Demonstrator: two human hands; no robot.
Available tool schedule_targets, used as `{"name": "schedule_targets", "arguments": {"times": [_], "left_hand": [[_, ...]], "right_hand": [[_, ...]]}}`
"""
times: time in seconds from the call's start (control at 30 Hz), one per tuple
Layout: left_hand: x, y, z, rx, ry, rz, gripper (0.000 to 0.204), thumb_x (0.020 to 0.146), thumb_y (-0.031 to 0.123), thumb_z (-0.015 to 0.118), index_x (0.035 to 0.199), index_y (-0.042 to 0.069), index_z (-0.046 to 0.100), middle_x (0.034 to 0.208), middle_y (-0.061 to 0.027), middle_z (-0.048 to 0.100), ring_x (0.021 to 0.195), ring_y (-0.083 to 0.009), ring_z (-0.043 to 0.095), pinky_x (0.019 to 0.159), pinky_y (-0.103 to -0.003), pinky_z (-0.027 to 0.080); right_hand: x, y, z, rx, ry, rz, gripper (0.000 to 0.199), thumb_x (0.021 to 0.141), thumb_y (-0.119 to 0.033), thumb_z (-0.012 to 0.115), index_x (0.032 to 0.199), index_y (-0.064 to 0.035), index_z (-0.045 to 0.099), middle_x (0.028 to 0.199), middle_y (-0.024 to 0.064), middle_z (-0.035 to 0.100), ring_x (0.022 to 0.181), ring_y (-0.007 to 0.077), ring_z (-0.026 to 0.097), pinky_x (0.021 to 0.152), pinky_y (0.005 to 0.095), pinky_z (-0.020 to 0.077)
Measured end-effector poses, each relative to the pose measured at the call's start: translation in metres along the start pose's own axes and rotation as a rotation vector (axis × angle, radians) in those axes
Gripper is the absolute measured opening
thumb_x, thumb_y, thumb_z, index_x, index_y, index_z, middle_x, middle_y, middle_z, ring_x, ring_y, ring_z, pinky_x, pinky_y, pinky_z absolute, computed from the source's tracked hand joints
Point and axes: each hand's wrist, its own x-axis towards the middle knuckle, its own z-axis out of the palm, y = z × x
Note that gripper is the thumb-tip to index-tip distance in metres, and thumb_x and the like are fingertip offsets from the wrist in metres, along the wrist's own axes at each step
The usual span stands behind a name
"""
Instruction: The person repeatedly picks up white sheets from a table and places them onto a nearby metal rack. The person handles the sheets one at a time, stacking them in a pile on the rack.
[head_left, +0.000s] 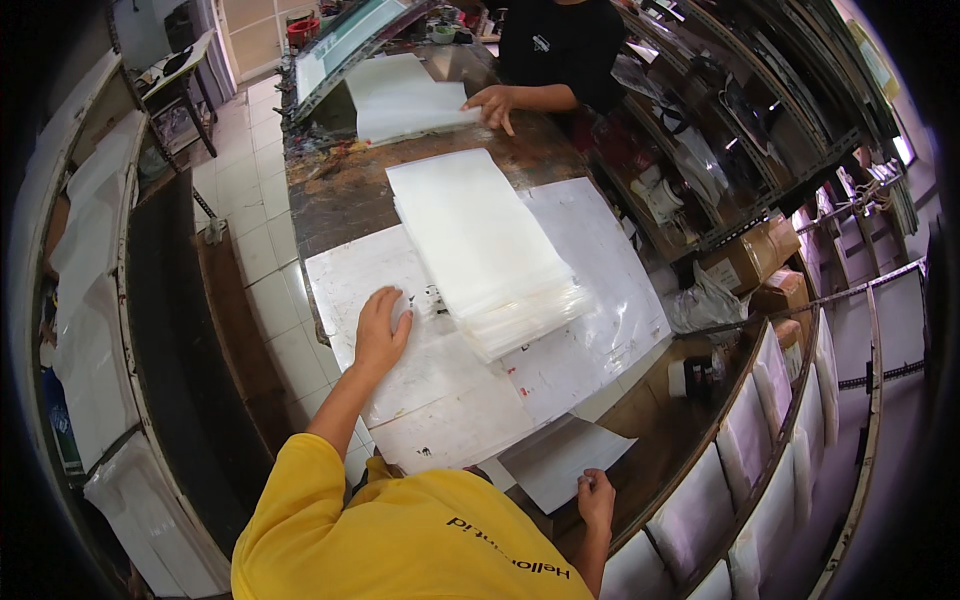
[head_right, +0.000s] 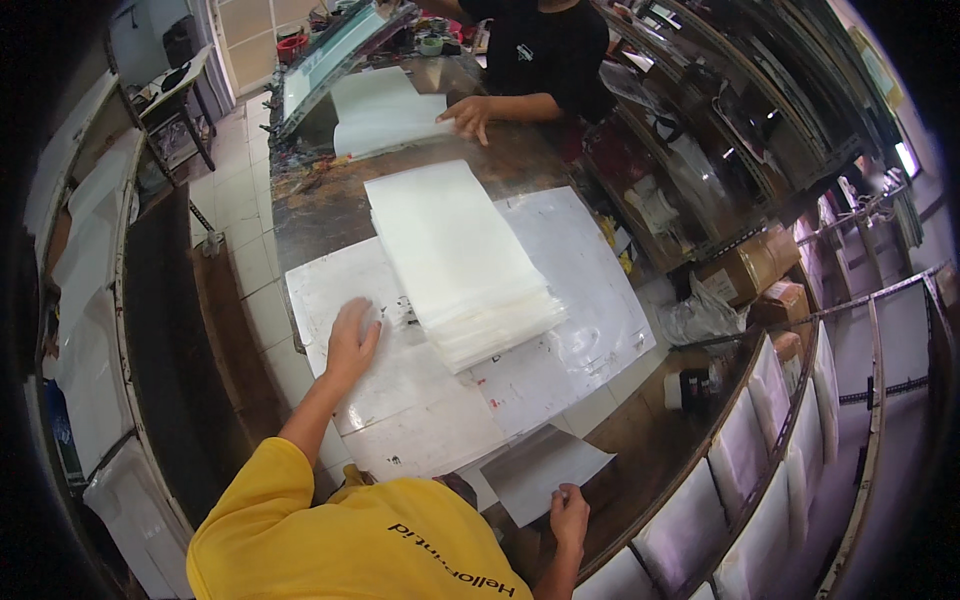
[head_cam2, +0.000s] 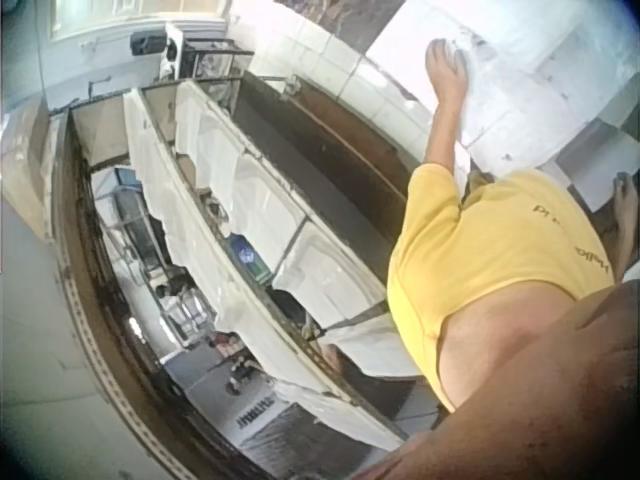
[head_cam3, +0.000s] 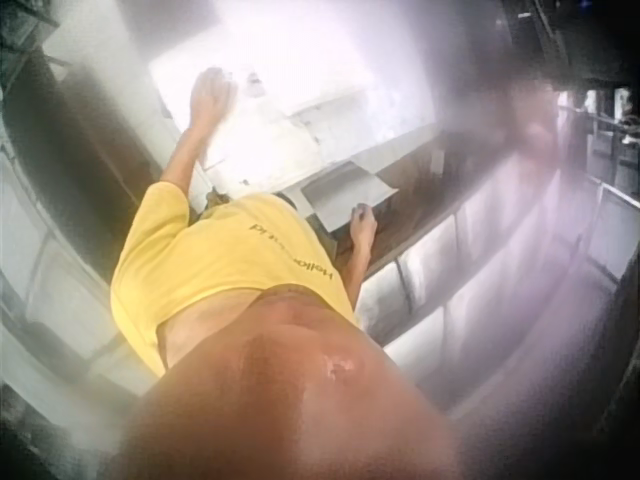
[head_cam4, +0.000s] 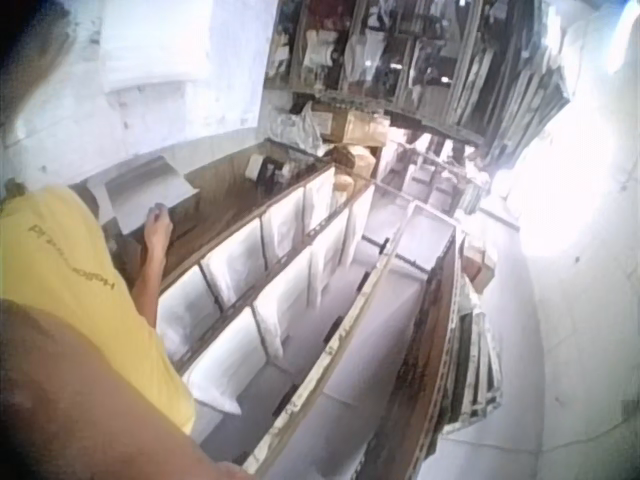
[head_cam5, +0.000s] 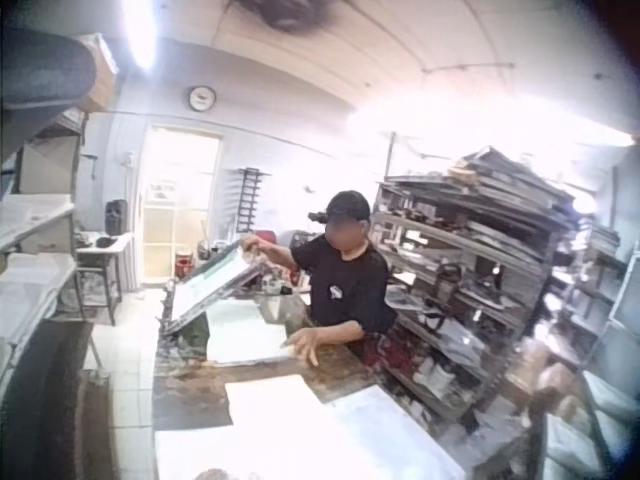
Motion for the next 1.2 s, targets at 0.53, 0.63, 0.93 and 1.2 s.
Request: {"name": "schedule_targets", "arguments": {"times": [0.53, 0.63, 0.93, 1.2], "left_hand": [[0.174, -0.087, 0.034, 0.610, -0.059, 0.308, 0.012, 0.080, 0.008, 0.058, 0.087, 0.005, 0.067, 0.089, -0.0143, 0.067, 0.087, -0.0343, 0.065, 0.077, -0.047, 0.051], [0.186, -0.098, 0.032, 0.618, -0.119, 0.385, 0.013, 0.080, 0.003, 0.058, 0.086, 0.004, 0.068, 0.091, -0.0178, 0.066, 0.088, -0.0379, 0.064, 0.079, -0.047, 0.051], [0.232, -0.061, 0.034, 0.450, -0.199, 0.585, 0.036, 0.101, 0.025, 0.052, 0.115, -0.007, 0.059, 0.103, -0.0242, 0.065, 0.088, -0.0368, 0.061, 0.080, -0.047, 0.051], [0.161, 0.154, 0.020, 0.261, -0.307, 0.565, 0.041, 0.101, 0.021, 0.050, 0.128, -0.009, 0.053, 0.124, -0.0311, 0.058, 0.114, -0.0444, 0.056, 0.100, -0.046, 0.045]], "right_hand": [[-0.048, 0.005, -0.022, -0.066, 0.080, 0.058, 0.023, 0.089, -0.012, 0.060, 0.108, -0.0010, 0.064, 0.093, 0.0243, 0.068, 0.090, 0.0419, 0.066, 0.081, 0.0455, 0.0521], [-0.048, -0.003, -0.026, -0.007, -0.023, 0.155, 0.032, 0.088, -0.012, 0.058, 0.119, -0.0056, 0.058, 0.108, 0.0250, 0.066, 0.103, 0.0448, 0.061, 0.088, 0.0516, 0.0491], [-0.030, -0.026, -0.115, 0.130, 0.167, -0.009, 0.027, 0.089, -0.018, 0.063, 0.111, -0.0050, 0.055, 0.088, 0.0194, 0.068, 0.081, 0.0379, 0.068, 0.072, 0.0444, 0.0525], [-0.130, 0.049, -0.288, 0.217, 0.705, 0.037, 0.026, 0.087, -0.021, 0.067, 0.107, -0.0064, 0.064, 0.086, 0.0038, 0.064, 0.080, 0.0152, 0.060, 0.073, 0.0308, 0.0501]]}}
